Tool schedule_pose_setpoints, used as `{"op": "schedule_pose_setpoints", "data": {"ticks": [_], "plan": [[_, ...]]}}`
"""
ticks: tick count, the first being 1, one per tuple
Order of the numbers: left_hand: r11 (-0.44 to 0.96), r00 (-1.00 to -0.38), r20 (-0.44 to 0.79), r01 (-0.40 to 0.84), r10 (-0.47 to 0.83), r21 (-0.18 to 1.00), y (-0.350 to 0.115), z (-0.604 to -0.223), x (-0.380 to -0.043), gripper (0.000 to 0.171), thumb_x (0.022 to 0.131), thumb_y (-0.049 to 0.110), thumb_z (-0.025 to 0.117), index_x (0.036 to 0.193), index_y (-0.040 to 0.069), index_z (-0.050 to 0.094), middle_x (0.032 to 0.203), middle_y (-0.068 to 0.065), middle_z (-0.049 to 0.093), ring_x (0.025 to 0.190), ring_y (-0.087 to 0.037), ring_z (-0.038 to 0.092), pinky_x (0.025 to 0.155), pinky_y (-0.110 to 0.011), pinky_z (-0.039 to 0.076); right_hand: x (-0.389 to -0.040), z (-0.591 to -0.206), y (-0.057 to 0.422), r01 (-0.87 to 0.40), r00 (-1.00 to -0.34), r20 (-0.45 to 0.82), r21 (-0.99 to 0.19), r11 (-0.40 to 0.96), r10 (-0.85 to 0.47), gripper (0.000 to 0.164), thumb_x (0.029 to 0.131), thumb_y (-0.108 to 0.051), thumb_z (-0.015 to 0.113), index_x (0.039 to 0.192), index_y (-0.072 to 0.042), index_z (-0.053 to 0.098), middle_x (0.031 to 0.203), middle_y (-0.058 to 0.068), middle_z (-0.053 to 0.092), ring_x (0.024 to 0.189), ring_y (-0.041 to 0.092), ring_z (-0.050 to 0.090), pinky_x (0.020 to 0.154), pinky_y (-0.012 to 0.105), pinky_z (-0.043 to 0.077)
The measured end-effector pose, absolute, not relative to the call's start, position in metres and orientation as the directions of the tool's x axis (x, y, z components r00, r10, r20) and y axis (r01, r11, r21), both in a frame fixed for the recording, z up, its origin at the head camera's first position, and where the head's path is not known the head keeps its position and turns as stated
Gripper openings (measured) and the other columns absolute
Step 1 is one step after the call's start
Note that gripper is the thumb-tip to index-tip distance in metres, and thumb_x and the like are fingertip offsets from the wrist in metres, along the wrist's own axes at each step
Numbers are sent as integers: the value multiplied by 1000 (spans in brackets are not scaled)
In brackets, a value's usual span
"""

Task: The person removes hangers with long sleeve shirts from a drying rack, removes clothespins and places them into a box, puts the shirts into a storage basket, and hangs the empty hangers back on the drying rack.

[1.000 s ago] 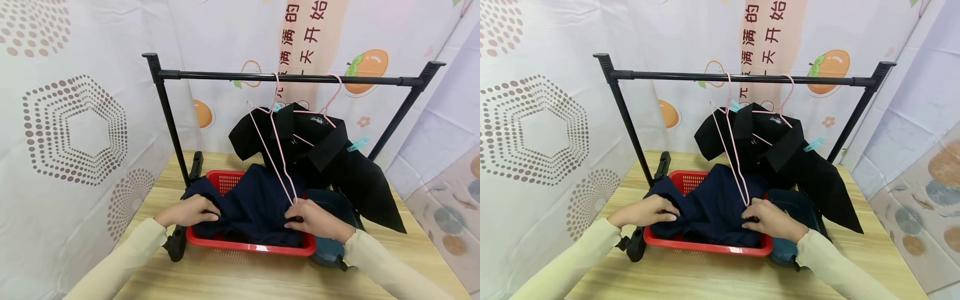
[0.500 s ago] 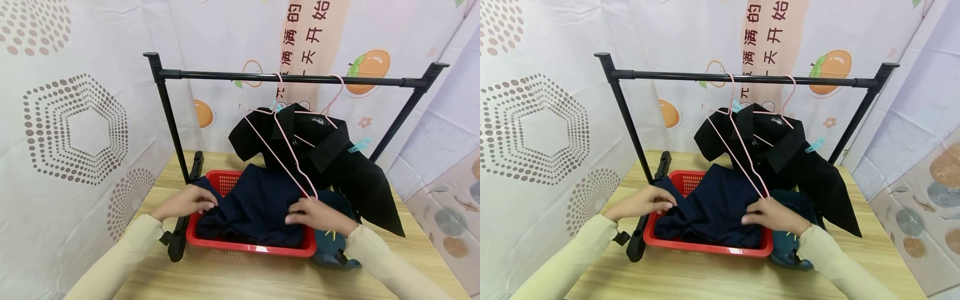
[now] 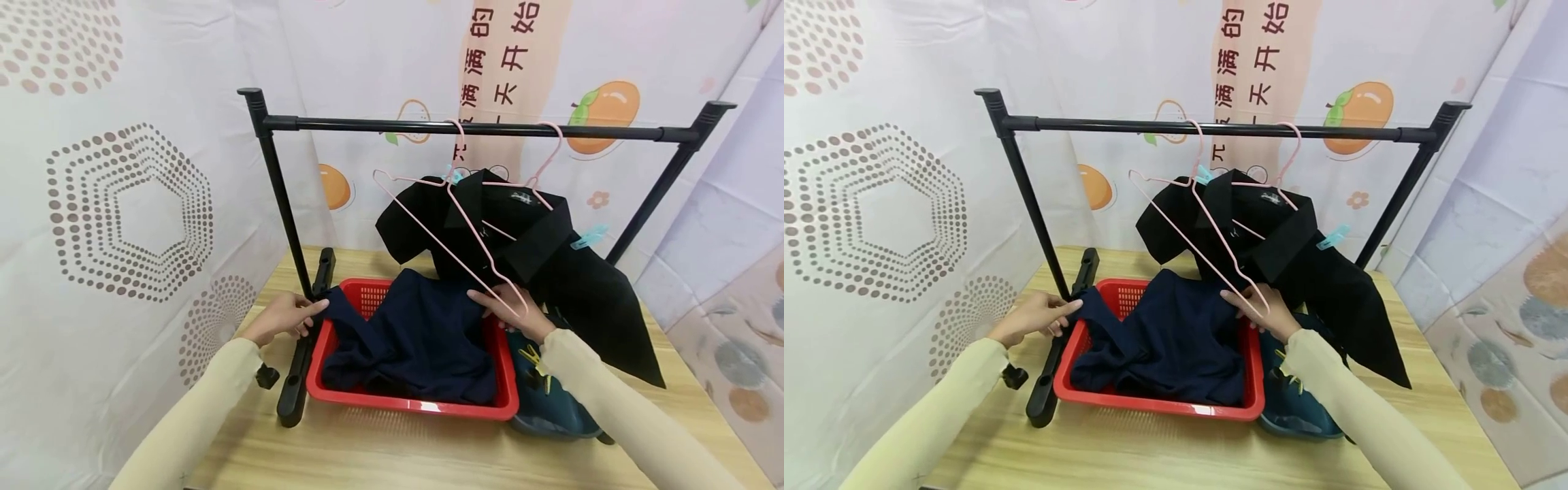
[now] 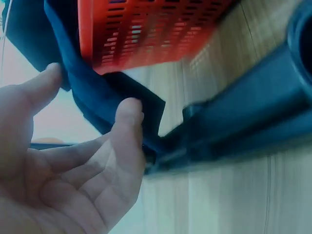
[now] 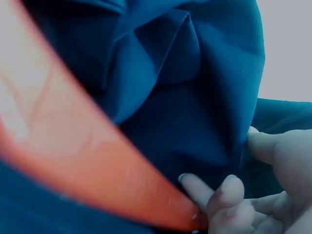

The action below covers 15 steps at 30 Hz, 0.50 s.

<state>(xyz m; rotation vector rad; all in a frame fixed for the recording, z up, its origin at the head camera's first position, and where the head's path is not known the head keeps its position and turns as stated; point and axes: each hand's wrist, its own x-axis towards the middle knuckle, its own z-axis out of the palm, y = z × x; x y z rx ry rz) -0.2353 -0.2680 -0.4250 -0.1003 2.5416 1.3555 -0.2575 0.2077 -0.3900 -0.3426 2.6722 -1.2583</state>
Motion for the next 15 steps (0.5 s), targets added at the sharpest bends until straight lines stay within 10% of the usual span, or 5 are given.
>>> {"op": "schedule_pose_setpoints", "data": {"ticks": [6, 15], "plan": [[516, -954, -278, -185, 109, 836, -249, -428, -243, 76, 94, 60, 67, 124, -8, 59, 92, -16, 68, 71, -24, 70, 68, -38, 61, -272, -406, 194, -185, -947, -50, -723, 666, -317, 41, 95, -28, 75, 111, 10, 70, 59, 7, 59, 43, 15, 54, 46, 31, 48], [575, -978, -197, -123, 68, 809, -229, -425, -248, 48, 99, 33, 72, 64, 15, 44, 58, -3, 49, 53, -22, 62, 65, -45, 59, -277, -411, 193, -284, -906, 53, -810, 512, -419, 26, 99, -12, 69, 121, 3, 70, 87, 12, 67, 60, 18, 53, 55, 30, 47]]}}
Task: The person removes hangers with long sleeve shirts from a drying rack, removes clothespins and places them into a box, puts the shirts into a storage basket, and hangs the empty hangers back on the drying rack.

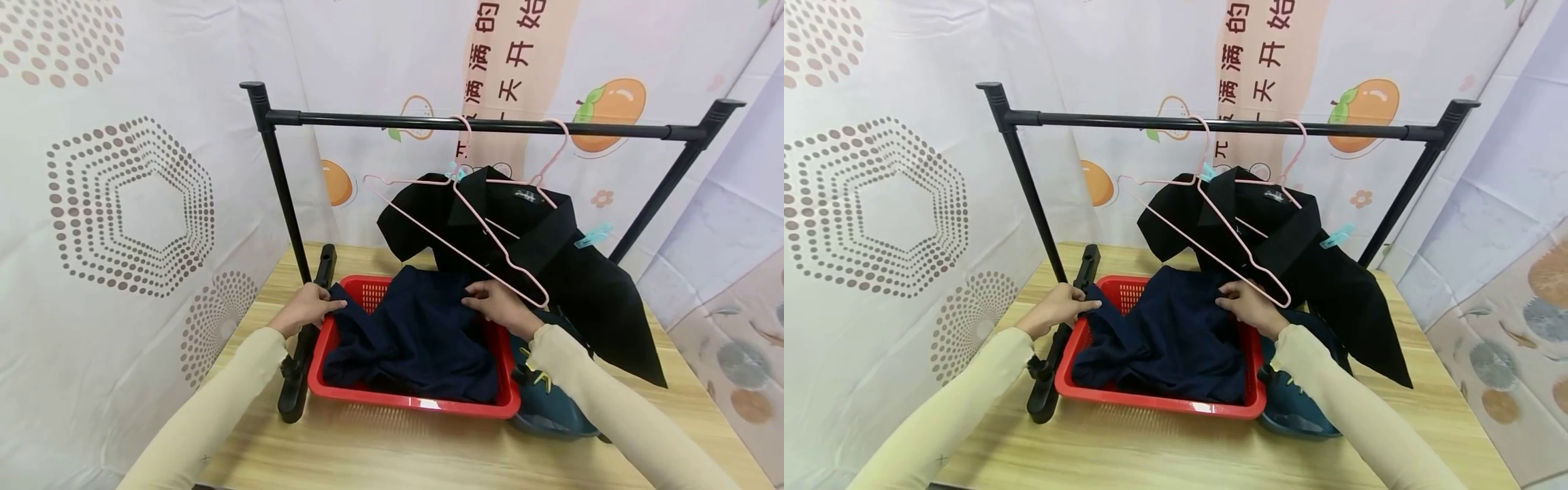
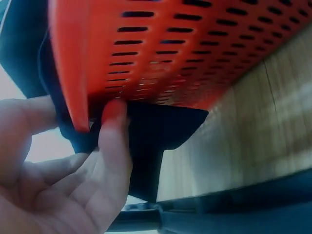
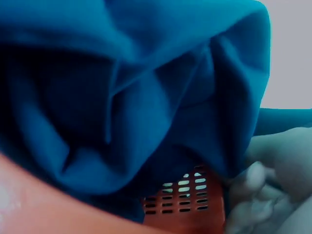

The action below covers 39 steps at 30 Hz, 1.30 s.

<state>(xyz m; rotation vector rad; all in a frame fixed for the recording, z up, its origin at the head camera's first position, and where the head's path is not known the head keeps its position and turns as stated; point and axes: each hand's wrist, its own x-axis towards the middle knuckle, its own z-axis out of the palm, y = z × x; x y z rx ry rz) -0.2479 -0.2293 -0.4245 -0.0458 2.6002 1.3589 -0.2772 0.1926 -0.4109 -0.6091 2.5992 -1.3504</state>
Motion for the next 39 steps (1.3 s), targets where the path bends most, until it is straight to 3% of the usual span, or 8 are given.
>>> {"op": "schedule_pose_setpoints", "data": {"ticks": [5, 11, 14, 18, 22, 26, 32, 39], "plan": [[674, -997, -54, -3, 56, 739, -229, -417, -246, 34, 104, 18, 64, 72, 5, 66, 63, -9, 60, 53, -23, 65, 57, -42, 58, -270, -396, 194, -241, -903, 48, -879, 411, -427, 29, 102, -28, 67, 125, -10, 69, 75, 10, 53, 65, 25, 51, 59, 31, 44], [771, -970, 228, 206, 81, 603, -229, -403, -236, 25, 105, 17, 62, 90, 4, 77, 60, -5, 62, 54, -21, 64, 52, -34, 48, -248, -380, 192, -353, -874, 136, -838, 417, -466, 30, 101, -27, 69, 127, -11, 70, 76, 16, 58, 64, 25, 56, 62, 34, 50], [778, -910, 390, 344, 139, 526, -219, -390, -226, 22, 103, 20, 65, 106, 4, 79, 74, -7, 71, 58, -15, 62, 59, -37, 50, -236, -381, 193, -529, -790, 262, -749, 399, -555, 21, 100, -20, 70, 119, -12, 73, 77, 11, 63, 58, 19, 57, 57, 30, 51], [713, -798, 487, 568, 356, 410, -204, -379, -214, 20, 98, 18, 72, 111, 5, 80, 100, -10, 77, 75, -19, 69, 70, -40, 57, -222, -391, 194, -778, -580, 385, -524, 348, -718, 17, 94, -1, 73, 104, -15, 76, 86, -3, 68, 66, 8, 60, 62, 26, 53], [588, -664, 367, 748, 652, 309, -192, -388, -207, 17, 95, 12, 75, 109, 6, 81, 101, -5, 77, 88, -15, 72, 77, -33, 59, -207, -406, 196, -884, -456, 292, -257, 391, -841, 27, 85, 6, 77, 96, -18, 77, 89, -7, 66, 80, 6, 55, 71, 26, 52], [520, -570, 78, 790, 818, 325, -188, -402, -200, 18, 96, 6, 73, 112, 6, 80, 106, -3, 77, 96, -10, 71, 83, -24, 57, -196, -416, 193, -893, -447, 193, -41, 448, -873, 22, 85, 0, 79, 94, -20, 81, 89, -6, 71, 85, 13, 53, 74, 30, 46], [607, -556, -244, 724, 794, 327, -189, -409, -192, 30, 102, 11, 64, 131, 11, 72, 128, -2, 70, 118, -16, 65, 97, -31, 52, -190, -420, 193, -837, -536, 155, 33, 546, -830, 16, 86, -7, 77, 87, -22, 79, 90, -7, 67, 92, 21, 45, 81, 45, 35], [597, -533, -278, 755, 800, 272, -190, -409, -191, 36, 106, 19, 59, 140, 11, 65, 137, -7, 64, 127, -23, 60, 106, -38, 47, -198, -428, 201, -783, -616, 133, 3, 622, -776, 8, 85, -8, 76, 84, -16, 74, 96, 0, 64, 94, 25, 48, 90, 59, 39]]}}
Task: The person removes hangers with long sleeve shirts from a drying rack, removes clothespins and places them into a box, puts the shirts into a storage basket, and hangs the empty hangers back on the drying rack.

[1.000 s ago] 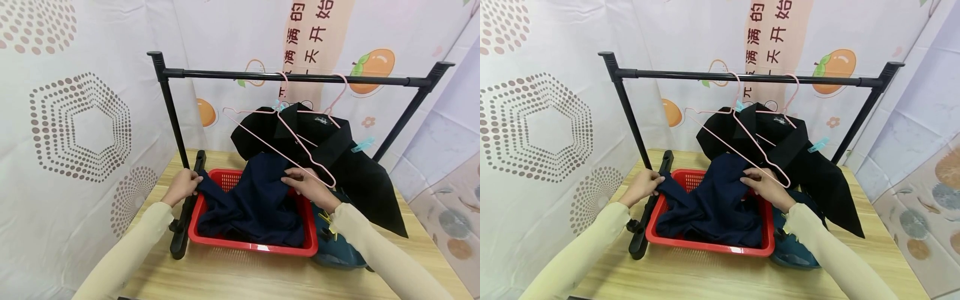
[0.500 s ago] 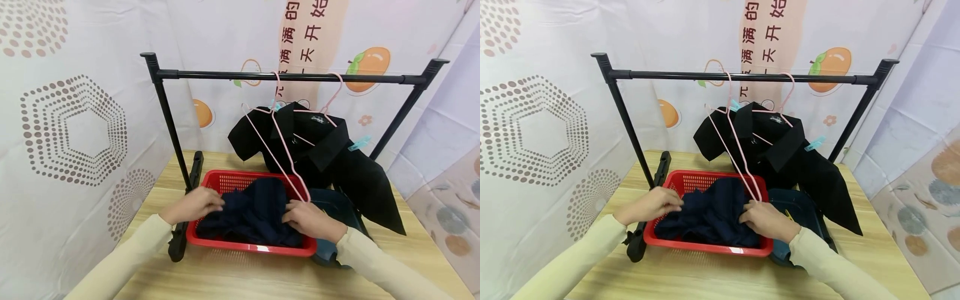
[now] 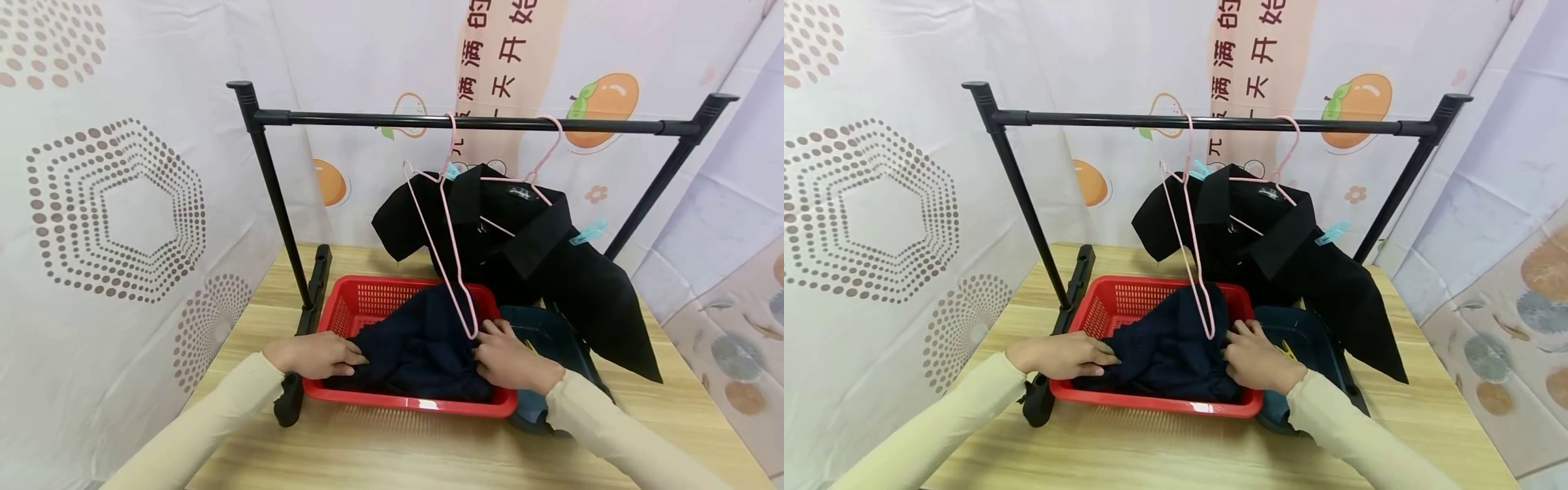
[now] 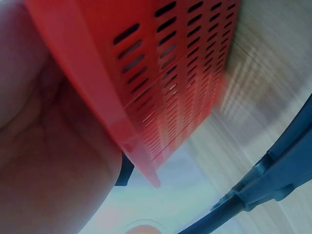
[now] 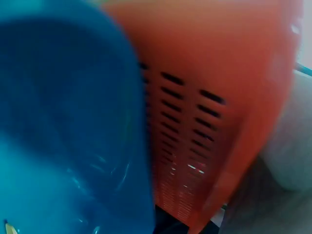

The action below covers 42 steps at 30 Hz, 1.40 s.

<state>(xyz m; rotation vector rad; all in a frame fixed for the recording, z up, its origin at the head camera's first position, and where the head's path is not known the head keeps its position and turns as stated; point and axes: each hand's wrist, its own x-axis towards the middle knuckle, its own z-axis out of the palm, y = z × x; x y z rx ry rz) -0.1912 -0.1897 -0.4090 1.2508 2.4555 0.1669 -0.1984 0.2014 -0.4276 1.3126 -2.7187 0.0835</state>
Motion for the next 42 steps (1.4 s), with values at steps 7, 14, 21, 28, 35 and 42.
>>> {"op": "schedule_pose_setpoints", "data": {"ticks": [7, 14, 21, 28, 35, 42], "plan": [[615, -559, -256, 722, 788, 317, -191, -413, -191, 35, 106, 19, 59, 139, 11, 66, 134, -4, 65, 125, -20, 61, 106, -36, 47, -207, -411, 208, -745, -643, 394, -123, 656, -657, 73, 72, 0, 91, 136, 4, 55, 135, 20, 57, 113, 38, 57, 95, 59, 51], [623, -573, -245, 713, 782, 322, -191, -409, -191, 35, 105, 20, 60, 138, 10, 66, 133, -5, 65, 125, -21, 61, 106, -38, 47, -217, -411, 195, -742, -666, 92, -186, 644, -740, 81, 82, 11, 71, 156, -2, 40, 160, 18, 39, 141, 49, 35, 111, 68, 29], [612, -566, -234, 732, 791, 300, -189, -411, -190, 35, 106, 21, 60, 139, 11, 66, 133, -4, 66, 124, -19, 61, 105, -37, 48, -226, -422, 186, -626, -704, -254, -218, 748, -663, 71, 87, 2, 65, 154, -2, 44, 141, 19, 59, 143, 44, 36, 117, 69, 6], [621, -580, -222, 716, 784, 319, -191, -413, -194, 34, 106, 15, 58, 138, 9, 66, 133, -4, 66, 125, -19, 61, 105, -38, 48, -232, -422, 181, -655, -708, -237, -131, 744, -665, 57, 86, -2, 69, 142, -3, 58, 129, 17, 65, 137, 44, 40, 116, 69, 12], [605, -645, -43, 689, 763, 399, -201, -417, -194, 28, 101, 2, 61, 126, 7, 74, 122, -2, 71, 116, -19, 63, 100, -37, 51, -228, -421, 199, -744, -647, -5, -214, 632, -763, 40, 88, 6, 71, 126, -4, 69, 126, 12, 67, 124, 42, 49, 107, 70, 31], [632, -727, 274, 685, 630, 363, -216, -420, -189, 13, 88, 12, 82, 101, 13, 81, 101, 4, 70, 96, -16, 61, 87, -41, 53, -221, -411, 218, -738, -664, 129, -274, 617, -737, 51, 87, -2, 79, 136, -4, 64, 144, 20, 55, 130, 42, 46, 104, 61, 43]]}}
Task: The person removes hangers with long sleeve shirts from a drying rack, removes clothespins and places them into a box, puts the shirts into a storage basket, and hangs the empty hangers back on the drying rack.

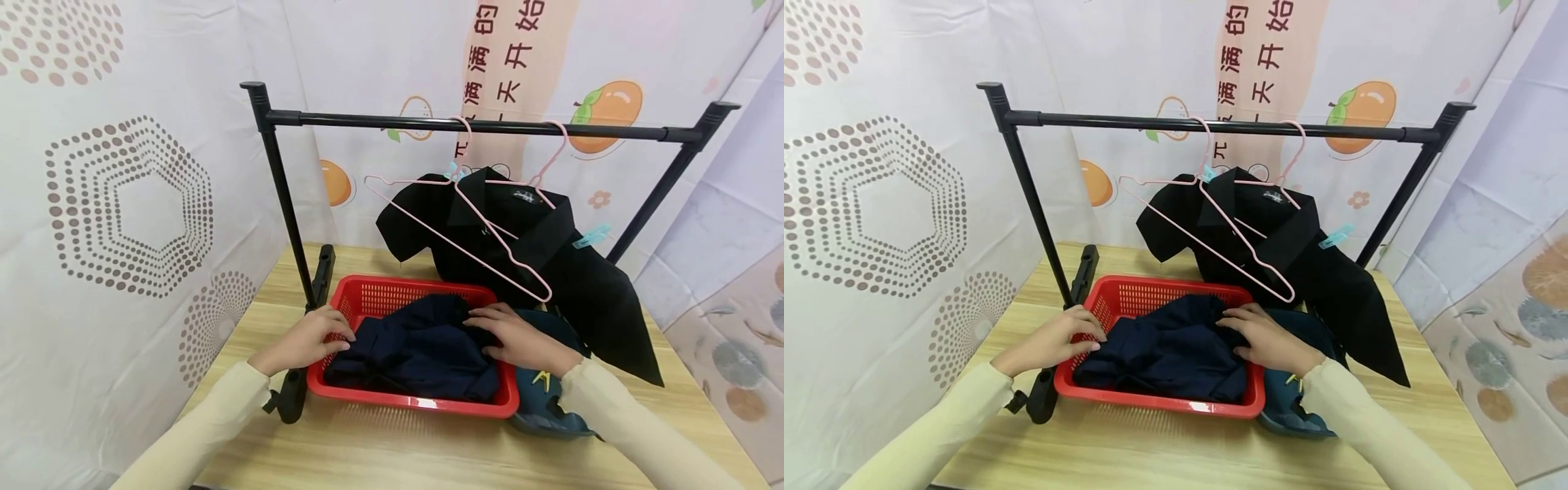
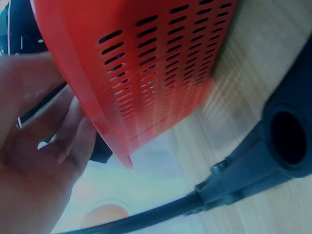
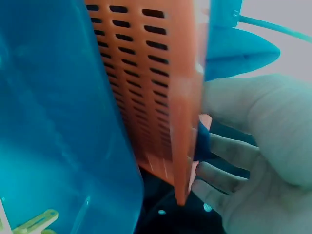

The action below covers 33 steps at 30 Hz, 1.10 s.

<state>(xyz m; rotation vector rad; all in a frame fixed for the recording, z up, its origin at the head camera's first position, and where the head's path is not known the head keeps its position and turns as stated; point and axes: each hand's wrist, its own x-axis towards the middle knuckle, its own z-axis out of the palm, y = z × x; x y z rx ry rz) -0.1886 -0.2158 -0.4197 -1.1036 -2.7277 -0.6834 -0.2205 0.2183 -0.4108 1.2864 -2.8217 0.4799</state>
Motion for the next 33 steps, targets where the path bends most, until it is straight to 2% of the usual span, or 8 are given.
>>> {"op": "schedule_pose_setpoints", "data": {"ticks": [3, 6, 10, 14, 20, 26, 33], "plan": [[681, -804, 304, 595, 511, 427, -221, -422, -186, 9, 88, 15, 83, 95, 15, 77, 92, 6, 65, 82, -11, 58, 76, -34, 53, -218, -408, 226, -742, -667, 202, -271, 613, -717, 49, 87, -3, 81, 133, -5, 66, 143, 19, 57, 127, 42, 48, 101, 58, 46], [721, -883, 279, 469, 377, 511, -227, -424, -182, 11, 92, 18, 80, 90, 15, 70, 81, 7, 59, 68, -8, 53, 62, -28, 48, -216, -407, 234, -753, -658, 270, -259, 605, -703, 42, 86, -3, 81, 127, -5, 70, 136, 17, 62, 122, 39, 53, 100, 57, 48], [756, -941, 215, 339, 263, 560, -235, -426, -176, 18, 96, 22, 76, 88, 12, 62, 70, 6, 56, 60, -9, 50, 55, -27, 43, -215, -408, 243, -762, -647, 328, -244, 600, -689, 34, 88, -3, 78, 122, -6, 72, 128, 12, 67, 116, 30, 59, 98, 53, 50], [757, -963, 148, 267, 223, 596, -241, -428, -173, 20, 96, 22, 75, 91, 9, 61, 68, 2, 55, 56, -12, 50, 52, -28, 43, -213, -409, 251, -766, -640, 376, -240, 597, -670, 31, 88, -2, 78, 119, -7, 73, 121, 6, 69, 108, 21, 61, 92, 48, 51], [685, -982, 6, 135, 188, 716, -246, -428, -172, 22, 99, 22, 72, 98, 5, 58, 69, -3, 58, 53, -18, 56, 50, -32, 48, -211, -409, 260, -756, -652, 396, -280, 592, -646, 31, 88, 0, 78, 118, -7, 73, 116, 4, 70, 98, 20, 62, 83, 40, 54], [690, -981, -62, 82, 182, 719, -247, -429, -171, 25, 99, 27, 71, 94, 6, 60, 71, -8, 62, 54, -20, 57, 50, -32, 47, -210, -409, 266, -723, -690, 368, -327, 608, -623, 29, 89, -2, 77, 117, -8, 74, 111, 0, 72, 92, 12, 61, 79, 36, 56], [665, -983, -118, 5, 141, 747, -246, -427, -172, 26, 99, 30, 71, 94, 5, 64, 71, -7, 63, 57, -20, 59, 52, -36, 51, -212, -403, 269, -713, -695, 443, -328, 619, -566, 24, 89, 0, 77, 109, -14, 75, 96, -10, 68, 78, 5, 54, 68, 26, 51]]}}
